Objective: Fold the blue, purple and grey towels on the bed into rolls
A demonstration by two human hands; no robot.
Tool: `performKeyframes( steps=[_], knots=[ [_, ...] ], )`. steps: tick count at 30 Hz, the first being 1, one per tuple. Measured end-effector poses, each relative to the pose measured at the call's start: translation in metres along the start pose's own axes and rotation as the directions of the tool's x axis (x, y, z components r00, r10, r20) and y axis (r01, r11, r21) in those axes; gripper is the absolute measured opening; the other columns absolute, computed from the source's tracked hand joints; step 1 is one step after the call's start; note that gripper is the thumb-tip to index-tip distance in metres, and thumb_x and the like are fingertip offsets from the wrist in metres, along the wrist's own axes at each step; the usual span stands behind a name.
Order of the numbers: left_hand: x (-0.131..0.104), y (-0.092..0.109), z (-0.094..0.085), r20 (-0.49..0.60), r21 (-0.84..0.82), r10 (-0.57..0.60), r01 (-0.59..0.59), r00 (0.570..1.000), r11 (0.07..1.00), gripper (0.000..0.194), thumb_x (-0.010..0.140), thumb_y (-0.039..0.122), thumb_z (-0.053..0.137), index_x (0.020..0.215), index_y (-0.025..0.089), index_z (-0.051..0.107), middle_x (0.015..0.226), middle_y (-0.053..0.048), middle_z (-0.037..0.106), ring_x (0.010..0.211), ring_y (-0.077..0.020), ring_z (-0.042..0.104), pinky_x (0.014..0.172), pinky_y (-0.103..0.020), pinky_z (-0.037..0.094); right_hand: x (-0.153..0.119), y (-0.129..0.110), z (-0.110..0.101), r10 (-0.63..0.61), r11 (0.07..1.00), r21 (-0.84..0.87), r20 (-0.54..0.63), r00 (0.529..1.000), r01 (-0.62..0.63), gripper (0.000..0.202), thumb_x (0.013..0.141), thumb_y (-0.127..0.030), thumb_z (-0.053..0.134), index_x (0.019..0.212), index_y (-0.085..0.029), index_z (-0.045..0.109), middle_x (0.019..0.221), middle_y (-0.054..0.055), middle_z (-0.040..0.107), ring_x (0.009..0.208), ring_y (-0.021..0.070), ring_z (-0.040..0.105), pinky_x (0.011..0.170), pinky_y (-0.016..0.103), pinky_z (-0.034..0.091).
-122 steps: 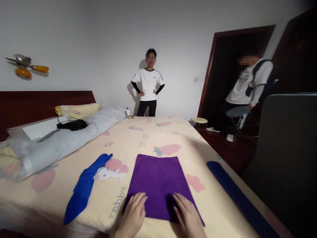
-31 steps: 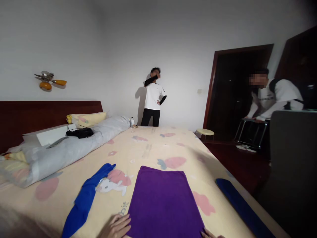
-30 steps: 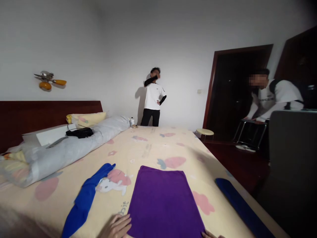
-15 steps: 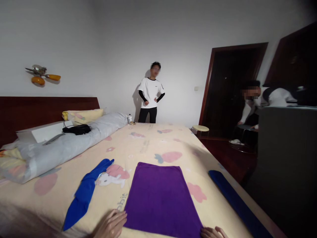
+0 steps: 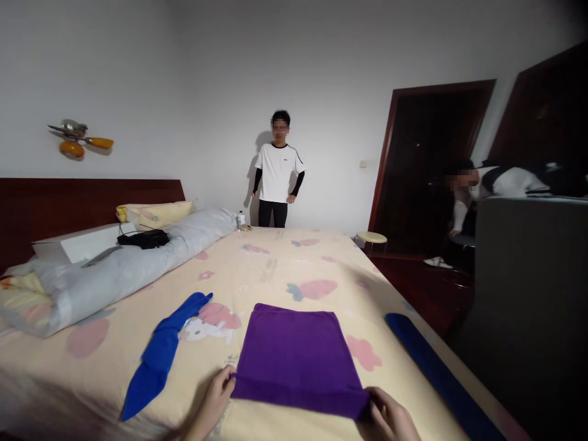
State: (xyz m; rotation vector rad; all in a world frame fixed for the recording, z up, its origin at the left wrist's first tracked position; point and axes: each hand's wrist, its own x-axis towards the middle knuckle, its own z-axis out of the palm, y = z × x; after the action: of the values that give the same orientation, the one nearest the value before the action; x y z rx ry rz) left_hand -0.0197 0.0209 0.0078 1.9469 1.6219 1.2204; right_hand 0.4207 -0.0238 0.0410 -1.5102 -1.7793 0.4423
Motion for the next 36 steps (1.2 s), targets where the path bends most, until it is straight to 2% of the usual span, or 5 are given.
performKeyframes(
  steps=[10,14,20,29,36],
  knots=[
    [0.000,-0.004,0.017,0.029,0.667,0.194,-0.163,0.981,0.727,0.037,0.089,0.010,0.040,0.115,0.021,0.065,0.113,-0.009,0.070,0.107,-0.0261,0.063,0.093,-0.042,0.047,0.017,0.038,0.030,-0.098,0.887,-0.458,-0.072,0.993,0.055,0.038,0.077,-0.017,0.042,0.108,-0.017,0.065,0.098,0.013,0.069,0.090,0.0275,0.064,0.080,0.040,0.050],
    [-0.005,0.040,0.036,0.155,0.603,0.246,-0.289,0.957,0.743,0.061,0.084,0.003,0.036,0.140,0.023,0.048,0.135,-0.007,0.060,0.123,-0.0233,0.054,0.103,-0.039,0.042,0.014,-0.009,0.055,-0.269,0.864,-0.453,-0.048,0.962,0.219,0.054,0.081,-0.029,0.053,0.134,-0.016,0.053,0.132,0.016,0.059,0.120,0.0325,0.055,0.099,0.046,0.045],
    [-0.007,0.087,0.069,0.530,0.296,0.340,-0.545,0.777,0.784,0.076,0.093,0.034,0.048,0.155,0.029,0.005,0.161,-0.002,0.021,0.145,-0.0219,0.026,0.118,-0.042,0.025,0.015,-0.055,0.097,-0.396,0.827,-0.292,0.304,0.867,0.480,0.062,0.096,-0.047,0.041,0.152,-0.031,0.020,0.155,0.005,0.032,0.140,0.0266,0.037,0.111,0.043,0.038],
    [-0.001,0.023,-0.006,0.568,0.349,0.261,-0.515,0.781,0.783,0.066,0.096,0.031,0.045,0.152,0.040,0.010,0.158,0.000,0.028,0.143,-0.0218,0.031,0.117,-0.046,0.026,0.002,0.022,0.028,-0.265,0.823,-0.409,0.339,0.903,0.395,0.054,0.097,-0.048,0.040,0.148,-0.037,0.026,0.153,0.002,0.034,0.138,0.0253,0.038,0.110,0.044,0.039],
    [0.003,0.011,-0.020,0.504,0.433,0.358,-0.589,0.786,0.683,0.060,0.092,0.022,0.052,0.147,0.038,0.033,0.153,-0.001,0.039,0.139,-0.0210,0.039,0.112,-0.042,0.035,0.005,0.043,0.015,-0.440,0.730,-0.459,0.251,0.862,0.506,0.050,0.096,-0.037,0.046,0.145,-0.035,0.037,0.146,0.005,0.047,0.129,0.0226,0.052,0.102,0.036,0.044]
  ],
)
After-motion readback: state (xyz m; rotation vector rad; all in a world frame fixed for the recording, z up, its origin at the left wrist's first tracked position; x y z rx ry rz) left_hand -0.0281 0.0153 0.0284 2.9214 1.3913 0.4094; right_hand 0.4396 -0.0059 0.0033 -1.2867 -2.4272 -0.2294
